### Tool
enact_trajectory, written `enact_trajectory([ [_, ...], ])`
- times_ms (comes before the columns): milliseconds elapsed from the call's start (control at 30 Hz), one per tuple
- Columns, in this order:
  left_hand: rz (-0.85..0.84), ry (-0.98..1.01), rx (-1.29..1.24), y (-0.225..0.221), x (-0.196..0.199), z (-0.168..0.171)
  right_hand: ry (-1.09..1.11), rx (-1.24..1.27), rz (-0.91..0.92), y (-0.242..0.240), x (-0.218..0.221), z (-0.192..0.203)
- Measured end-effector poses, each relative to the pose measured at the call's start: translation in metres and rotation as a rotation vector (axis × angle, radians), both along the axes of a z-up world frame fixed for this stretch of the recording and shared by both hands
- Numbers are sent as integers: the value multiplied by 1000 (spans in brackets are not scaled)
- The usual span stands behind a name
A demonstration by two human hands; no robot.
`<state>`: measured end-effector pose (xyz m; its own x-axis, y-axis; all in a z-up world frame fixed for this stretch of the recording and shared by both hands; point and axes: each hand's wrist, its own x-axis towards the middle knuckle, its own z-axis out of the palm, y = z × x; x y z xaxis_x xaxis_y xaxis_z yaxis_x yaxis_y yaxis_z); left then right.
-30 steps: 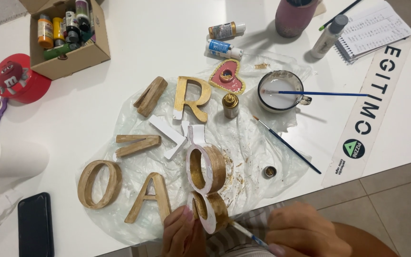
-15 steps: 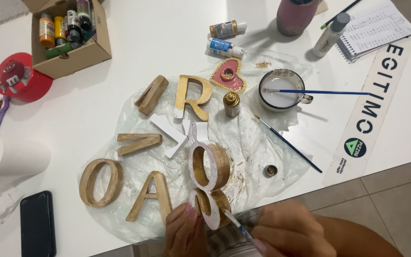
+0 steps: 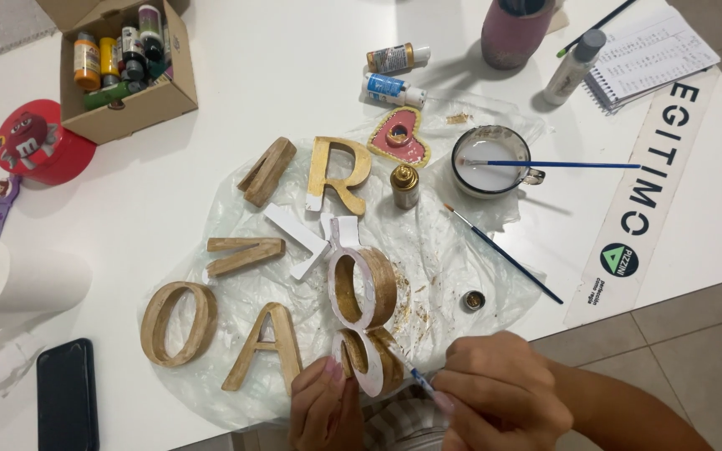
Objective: Painting wooden letters with gold and white paint using a brush.
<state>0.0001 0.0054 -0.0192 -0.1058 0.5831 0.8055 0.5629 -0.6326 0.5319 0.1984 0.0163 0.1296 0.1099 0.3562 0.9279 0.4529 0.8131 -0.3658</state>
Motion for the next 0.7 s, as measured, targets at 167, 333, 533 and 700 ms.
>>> enact_trajectory([
  [167, 8, -80, 23, 3, 5, -5, 20, -485, 121, -42, 21, -40],
  [333, -6, -52, -9, 0, 1, -2, -312, -497, 173, -67, 30, -165],
  [533, -25, -15, -22, -3, 1, 5, 64, -74, -17, -11, 10, -28],
  [700, -8, -6, -61, -2, 2, 4, 189, -272, 150, -17, 5, -21],
])
